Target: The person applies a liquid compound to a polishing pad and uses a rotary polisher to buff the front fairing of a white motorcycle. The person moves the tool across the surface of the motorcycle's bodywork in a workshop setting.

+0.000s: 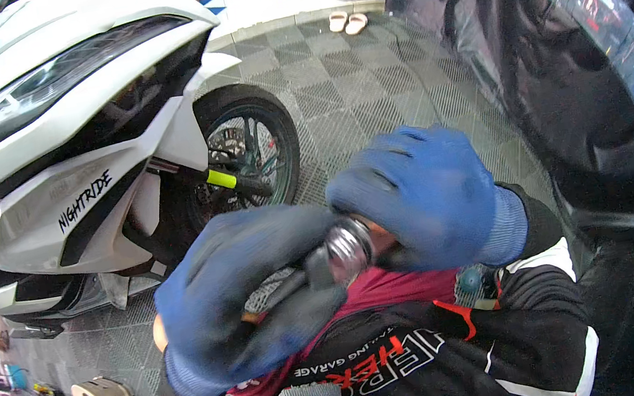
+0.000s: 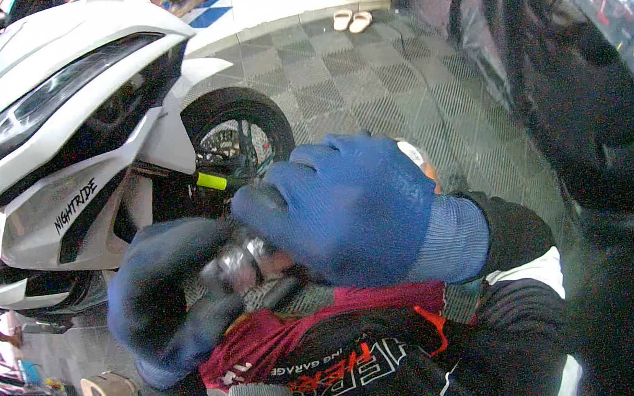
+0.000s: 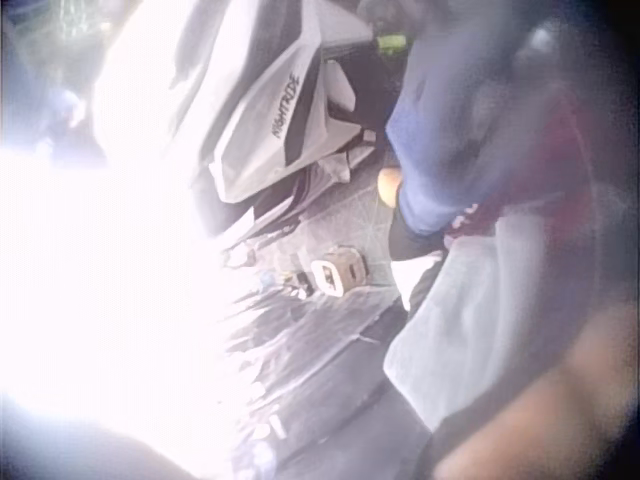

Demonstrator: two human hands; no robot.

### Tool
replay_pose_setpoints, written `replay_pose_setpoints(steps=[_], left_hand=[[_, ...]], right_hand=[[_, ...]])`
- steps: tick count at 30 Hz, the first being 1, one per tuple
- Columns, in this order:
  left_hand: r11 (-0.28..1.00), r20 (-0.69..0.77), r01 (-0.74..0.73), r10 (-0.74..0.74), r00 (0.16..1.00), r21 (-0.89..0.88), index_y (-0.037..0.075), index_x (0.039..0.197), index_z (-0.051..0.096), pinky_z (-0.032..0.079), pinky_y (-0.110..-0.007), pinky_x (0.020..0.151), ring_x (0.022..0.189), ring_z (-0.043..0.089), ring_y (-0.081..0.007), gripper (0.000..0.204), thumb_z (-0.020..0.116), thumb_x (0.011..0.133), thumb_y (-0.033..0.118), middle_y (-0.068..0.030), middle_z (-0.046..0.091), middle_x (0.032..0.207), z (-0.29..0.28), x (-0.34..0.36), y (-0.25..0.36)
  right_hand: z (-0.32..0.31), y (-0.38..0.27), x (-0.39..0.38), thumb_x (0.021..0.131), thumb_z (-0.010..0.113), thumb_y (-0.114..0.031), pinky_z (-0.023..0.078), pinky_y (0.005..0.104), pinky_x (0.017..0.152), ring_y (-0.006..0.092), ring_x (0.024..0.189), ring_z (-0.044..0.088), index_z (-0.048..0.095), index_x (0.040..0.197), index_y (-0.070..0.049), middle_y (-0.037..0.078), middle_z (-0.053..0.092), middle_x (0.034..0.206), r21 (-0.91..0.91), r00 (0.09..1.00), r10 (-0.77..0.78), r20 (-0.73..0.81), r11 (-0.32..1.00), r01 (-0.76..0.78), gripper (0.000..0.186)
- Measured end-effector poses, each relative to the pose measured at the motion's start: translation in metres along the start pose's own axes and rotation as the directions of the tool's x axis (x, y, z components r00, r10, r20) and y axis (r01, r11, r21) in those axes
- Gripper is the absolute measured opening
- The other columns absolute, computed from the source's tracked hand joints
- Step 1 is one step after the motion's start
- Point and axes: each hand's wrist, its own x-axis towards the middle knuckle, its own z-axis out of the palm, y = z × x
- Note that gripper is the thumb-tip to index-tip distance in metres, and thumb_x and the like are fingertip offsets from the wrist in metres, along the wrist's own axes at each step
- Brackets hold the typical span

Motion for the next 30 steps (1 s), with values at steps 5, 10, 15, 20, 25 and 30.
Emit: replay_pose_setpoints(steps=[5,10,15,20,25,30], left_hand=[[0.91,0.079,0.411,-0.414,0.907,0.05,-0.002,0.113,0.068,0.055,-0.027,0.072,0.079,0.068,-0.0143,0.033,0.078,0.086,0.016,-0.0141,0.071,0.095,0.043,0.006,-0.021],[0.655,0.276,0.755,-0.719,0.638,-0.039,0.002,0.112,0.07,0.053,-0.031,0.078,0.086,0.067,-0.02,0.028,0.075,0.088,0.017,-0.0111,0.071,0.094,0.079,0.019,-0.046],[0.986,0.488,-0.074,0.138,0.862,-0.149,0.003,0.106,0.071,0.052,-0.038,0.091,0.105,0.067,-0.0305,0.027,0.077,0.083,0.016,-0.0107,0.071,0.093,0.094,0.042,-0.048],[0.846,0.505,0.516,-0.507,0.698,0.134,0.0,0.107,0.068,0.055,-0.037,0.076,0.085,0.071,-0.0292,0.029,0.076,0.088,0.02,-0.011,0.07,0.09,0.121,0.053,-0.037],[0.988,0.718,0.111,-0.158,0.677,0.112,0.002,0.123,0.059,0.054,-0.04,0.075,0.085,0.069,-0.0348,0.043,0.074,0.089,0.024,-0.0181,0.069,0.098,0.154,0.048,-0.053],[0.871,0.852,-0.481,0.324,0.412,-0.099,0.004,0.114,0.063,0.053,-0.04,0.065,0.072,0.062,-0.0311,0.036,0.069,0.086,0.025,-0.0178,0.068,0.102,0.164,0.024,-0.057]], right_hand=[[0.042,0.014,-0.041,0.075,0.071,-0.03,0.047,0.0388,0.061,0.0233,0.072,0.061,0.059,0.091,-0.013,0.004,0.056,0.074,-0.343,0.98,0.197,0.032,0.923,-0.174,0.027],[0.064,0.025,-0.08,0.083,0.068,-0.03,0.049,0.0408,0.06,0.0265,0.071,0.064,0.058,0.095,-0.011,0.005,0.059,0.075,-0.356,0.916,0.388,0.101,0.874,-0.33,0.025],[0.057,0.035,-0.126,0.085,0.069,-0.033,0.054,0.0512,0.065,0.033,0.079,0.07,0.054,0.108,-0.007,0.015,0.066,0.082,0.247,0.811,0.513,0.283,0.778,-0.578,0.038],[0.055,0.03,-0.157,0.087,0.065,-0.034,0.056,0.0506,0.061,0.038,0.076,0.07,0.055,0.108,-0.006,0.016,0.067,0.079,0.173,0.736,0.588,0.335,0.73,-0.661,0.037],[0.053,0.017,-0.181,0.084,0.073,-0.036,0.055,0.0472,0.066,0.0349,0.078,0.07,0.058,0.109,-0.006,0.016,0.068,0.084,0.207,0.695,0.63,0.346,0.671,-0.711,0.043],[0.049,0.018,-0.211,0.088,0.073,-0.037,0.052,0.0462,0.093,0.0367,0.111,0.065,0.057,0.125,0.002,0.023,0.068,0.118,0.799,0.819,0.016,0.573,0.21,-0.563,0.056]])
